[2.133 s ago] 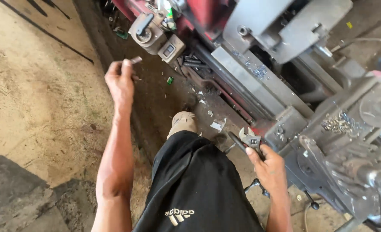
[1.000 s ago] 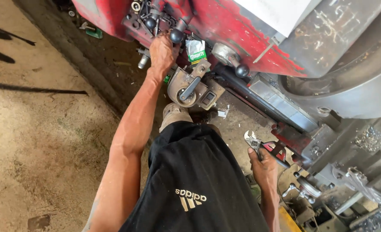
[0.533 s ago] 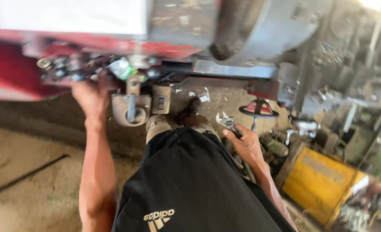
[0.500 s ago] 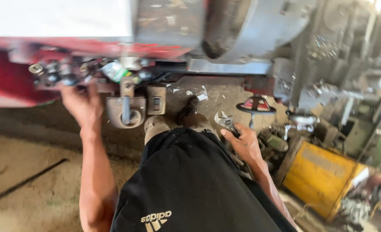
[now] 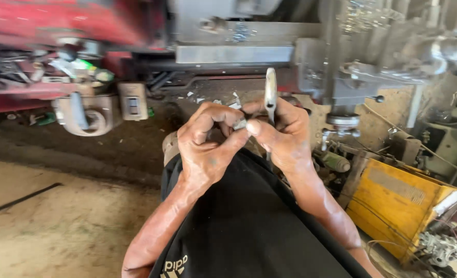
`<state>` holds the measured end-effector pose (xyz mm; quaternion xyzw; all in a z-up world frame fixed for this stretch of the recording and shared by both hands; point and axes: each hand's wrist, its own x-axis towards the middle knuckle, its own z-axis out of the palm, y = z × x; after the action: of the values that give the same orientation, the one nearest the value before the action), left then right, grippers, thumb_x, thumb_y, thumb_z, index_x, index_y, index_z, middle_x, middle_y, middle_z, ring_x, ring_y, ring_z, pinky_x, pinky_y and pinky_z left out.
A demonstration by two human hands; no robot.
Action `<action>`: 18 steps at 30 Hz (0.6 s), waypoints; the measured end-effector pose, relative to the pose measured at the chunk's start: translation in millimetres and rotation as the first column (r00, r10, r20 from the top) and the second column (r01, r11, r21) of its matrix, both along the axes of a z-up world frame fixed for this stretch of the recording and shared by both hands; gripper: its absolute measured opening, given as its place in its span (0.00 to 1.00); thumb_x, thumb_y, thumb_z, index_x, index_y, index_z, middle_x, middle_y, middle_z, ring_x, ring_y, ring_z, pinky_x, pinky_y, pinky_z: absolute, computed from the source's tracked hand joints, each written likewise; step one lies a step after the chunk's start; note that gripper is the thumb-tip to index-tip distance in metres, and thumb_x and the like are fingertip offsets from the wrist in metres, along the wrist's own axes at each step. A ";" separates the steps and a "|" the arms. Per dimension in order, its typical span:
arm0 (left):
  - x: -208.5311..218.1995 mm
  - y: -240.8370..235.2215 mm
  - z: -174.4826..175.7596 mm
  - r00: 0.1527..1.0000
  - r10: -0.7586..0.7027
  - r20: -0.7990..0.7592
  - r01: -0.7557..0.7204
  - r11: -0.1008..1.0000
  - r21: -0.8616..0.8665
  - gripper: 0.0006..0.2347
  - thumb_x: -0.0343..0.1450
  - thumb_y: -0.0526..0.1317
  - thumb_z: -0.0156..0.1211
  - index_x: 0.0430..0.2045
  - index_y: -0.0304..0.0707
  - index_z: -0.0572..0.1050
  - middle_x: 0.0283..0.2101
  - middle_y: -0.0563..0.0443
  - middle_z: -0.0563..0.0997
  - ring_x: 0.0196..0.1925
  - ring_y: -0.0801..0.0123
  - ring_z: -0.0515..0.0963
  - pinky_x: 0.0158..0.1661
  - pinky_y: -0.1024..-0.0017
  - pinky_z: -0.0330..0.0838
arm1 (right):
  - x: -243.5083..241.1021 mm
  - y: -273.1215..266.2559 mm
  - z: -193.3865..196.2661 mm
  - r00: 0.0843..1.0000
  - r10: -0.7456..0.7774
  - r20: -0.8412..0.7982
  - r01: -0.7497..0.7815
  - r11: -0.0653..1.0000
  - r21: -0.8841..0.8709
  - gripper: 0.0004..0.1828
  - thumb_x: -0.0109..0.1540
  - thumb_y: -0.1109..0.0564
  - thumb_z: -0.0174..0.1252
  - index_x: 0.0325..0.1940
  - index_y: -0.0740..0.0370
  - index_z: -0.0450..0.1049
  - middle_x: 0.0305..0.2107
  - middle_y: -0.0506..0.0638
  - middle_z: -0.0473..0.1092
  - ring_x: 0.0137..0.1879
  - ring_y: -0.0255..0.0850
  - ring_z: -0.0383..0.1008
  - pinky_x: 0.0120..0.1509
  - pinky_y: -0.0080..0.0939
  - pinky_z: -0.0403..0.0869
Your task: Operating a lathe machine to process metal, including adjusting the tool post with an adjustable wrench and sharpening a tool bit on a bench grinder.
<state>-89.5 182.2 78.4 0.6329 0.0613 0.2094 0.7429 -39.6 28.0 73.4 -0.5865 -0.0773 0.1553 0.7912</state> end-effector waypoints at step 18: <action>60.9 -245.6 43.7 0.988 0.004 0.157 -0.076 0.887 0.455 0.08 0.68 0.24 0.70 0.38 0.30 0.81 0.37 0.41 0.82 0.29 0.65 0.83 0.32 0.69 0.84 | 66.8 -239.3 15.9 1.000 -0.002 -0.030 0.007 0.988 0.156 0.14 0.60 0.67 0.65 0.49 0.78 0.77 0.20 0.58 0.70 0.14 0.26 0.62 0.17 0.22 0.61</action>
<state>-28.6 -63.4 122.1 0.7715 -0.0336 0.2806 0.5700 27.2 -211.4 89.3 -0.5204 -0.0760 0.1558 0.8362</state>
